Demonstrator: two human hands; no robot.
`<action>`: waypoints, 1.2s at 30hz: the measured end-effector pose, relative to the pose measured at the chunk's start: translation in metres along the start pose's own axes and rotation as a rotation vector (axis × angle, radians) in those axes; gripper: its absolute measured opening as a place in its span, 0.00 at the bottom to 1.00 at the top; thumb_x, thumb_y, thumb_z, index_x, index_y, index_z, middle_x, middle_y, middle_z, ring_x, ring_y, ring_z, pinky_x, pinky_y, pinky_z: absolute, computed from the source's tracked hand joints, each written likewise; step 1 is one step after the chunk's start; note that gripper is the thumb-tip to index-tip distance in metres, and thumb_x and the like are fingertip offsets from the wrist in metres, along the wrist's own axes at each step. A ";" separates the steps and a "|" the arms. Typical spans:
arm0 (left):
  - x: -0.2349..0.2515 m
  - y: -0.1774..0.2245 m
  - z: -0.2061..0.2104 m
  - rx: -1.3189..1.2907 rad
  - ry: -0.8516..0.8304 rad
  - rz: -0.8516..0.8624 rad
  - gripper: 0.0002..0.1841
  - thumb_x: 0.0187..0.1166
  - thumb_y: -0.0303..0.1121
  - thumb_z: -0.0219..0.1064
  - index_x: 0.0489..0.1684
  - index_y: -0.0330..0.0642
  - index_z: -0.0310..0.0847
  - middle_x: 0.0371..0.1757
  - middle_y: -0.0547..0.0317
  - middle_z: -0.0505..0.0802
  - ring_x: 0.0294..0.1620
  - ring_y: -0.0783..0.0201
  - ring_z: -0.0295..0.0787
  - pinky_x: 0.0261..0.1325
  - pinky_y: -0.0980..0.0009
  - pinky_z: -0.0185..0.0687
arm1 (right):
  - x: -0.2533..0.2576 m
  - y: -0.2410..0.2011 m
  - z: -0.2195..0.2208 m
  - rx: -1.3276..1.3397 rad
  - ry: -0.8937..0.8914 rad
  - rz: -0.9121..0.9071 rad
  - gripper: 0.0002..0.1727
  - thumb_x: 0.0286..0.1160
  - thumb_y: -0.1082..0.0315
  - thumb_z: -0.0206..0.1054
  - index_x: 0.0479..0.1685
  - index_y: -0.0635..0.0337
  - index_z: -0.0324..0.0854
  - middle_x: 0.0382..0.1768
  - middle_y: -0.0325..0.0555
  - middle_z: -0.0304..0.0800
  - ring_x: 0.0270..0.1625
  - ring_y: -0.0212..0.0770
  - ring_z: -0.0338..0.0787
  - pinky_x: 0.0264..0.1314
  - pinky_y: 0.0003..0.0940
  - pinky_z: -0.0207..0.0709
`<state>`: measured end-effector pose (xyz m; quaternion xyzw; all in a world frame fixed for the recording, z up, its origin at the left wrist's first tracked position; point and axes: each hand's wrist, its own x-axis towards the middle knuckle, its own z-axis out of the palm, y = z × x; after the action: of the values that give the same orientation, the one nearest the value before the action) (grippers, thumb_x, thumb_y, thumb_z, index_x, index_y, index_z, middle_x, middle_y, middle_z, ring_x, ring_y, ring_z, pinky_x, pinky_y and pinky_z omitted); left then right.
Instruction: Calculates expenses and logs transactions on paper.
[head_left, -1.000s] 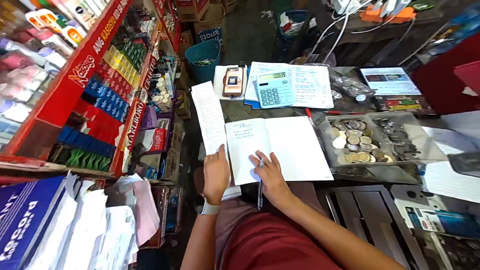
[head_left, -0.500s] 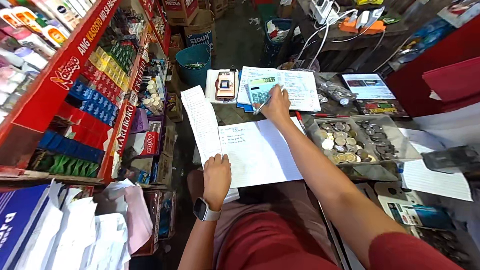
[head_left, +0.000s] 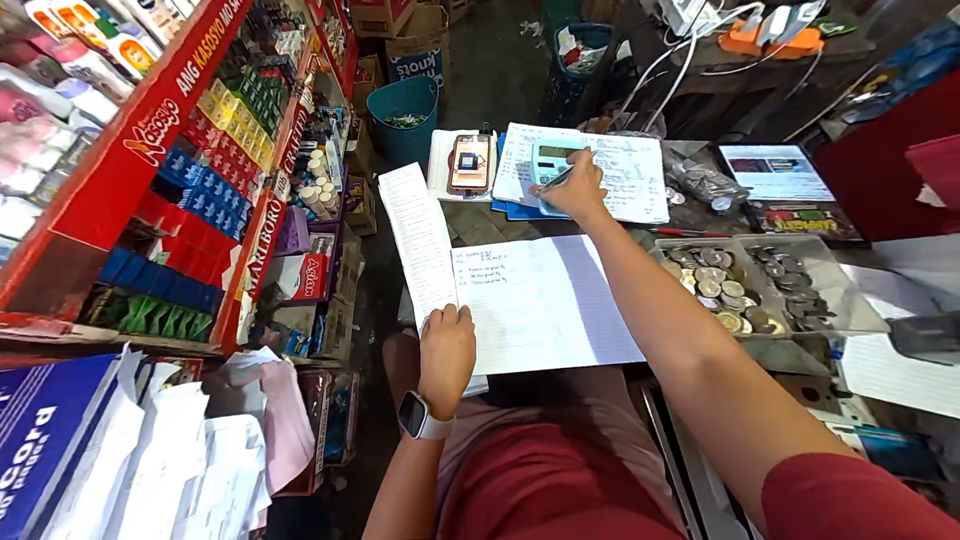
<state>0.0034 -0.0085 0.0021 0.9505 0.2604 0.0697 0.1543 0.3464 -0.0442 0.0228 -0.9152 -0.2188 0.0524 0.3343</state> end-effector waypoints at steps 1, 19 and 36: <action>0.000 0.000 0.000 0.003 0.004 -0.001 0.17 0.83 0.32 0.62 0.63 0.35 0.89 0.55 0.37 0.92 0.58 0.37 0.89 0.58 0.48 0.85 | 0.001 0.001 -0.003 0.028 0.007 0.011 0.57 0.51 0.49 0.89 0.84 0.65 0.62 0.80 0.75 0.67 0.82 0.78 0.65 0.69 0.82 0.61; 0.006 0.005 -0.015 0.022 -0.150 -0.086 0.18 0.87 0.36 0.58 0.64 0.38 0.88 0.60 0.36 0.90 0.64 0.37 0.86 0.60 0.47 0.83 | -0.129 0.023 -0.023 -0.159 0.069 -0.046 0.47 0.47 0.53 0.88 0.69 0.69 0.74 0.88 0.71 0.57 0.86 0.76 0.61 0.72 0.82 0.56; 0.003 -0.002 -0.011 0.022 -0.105 -0.055 0.17 0.86 0.36 0.60 0.64 0.38 0.89 0.58 0.38 0.91 0.63 0.36 0.86 0.60 0.46 0.84 | -0.128 0.064 -0.036 -0.239 0.017 -0.175 0.28 0.82 0.51 0.68 0.59 0.73 0.79 0.60 0.70 0.86 0.76 0.72 0.76 0.78 0.65 0.68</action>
<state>0.0025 -0.0028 0.0120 0.9469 0.2789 0.0125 0.1595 0.2640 -0.1648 0.0039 -0.9263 -0.2997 -0.0110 0.2278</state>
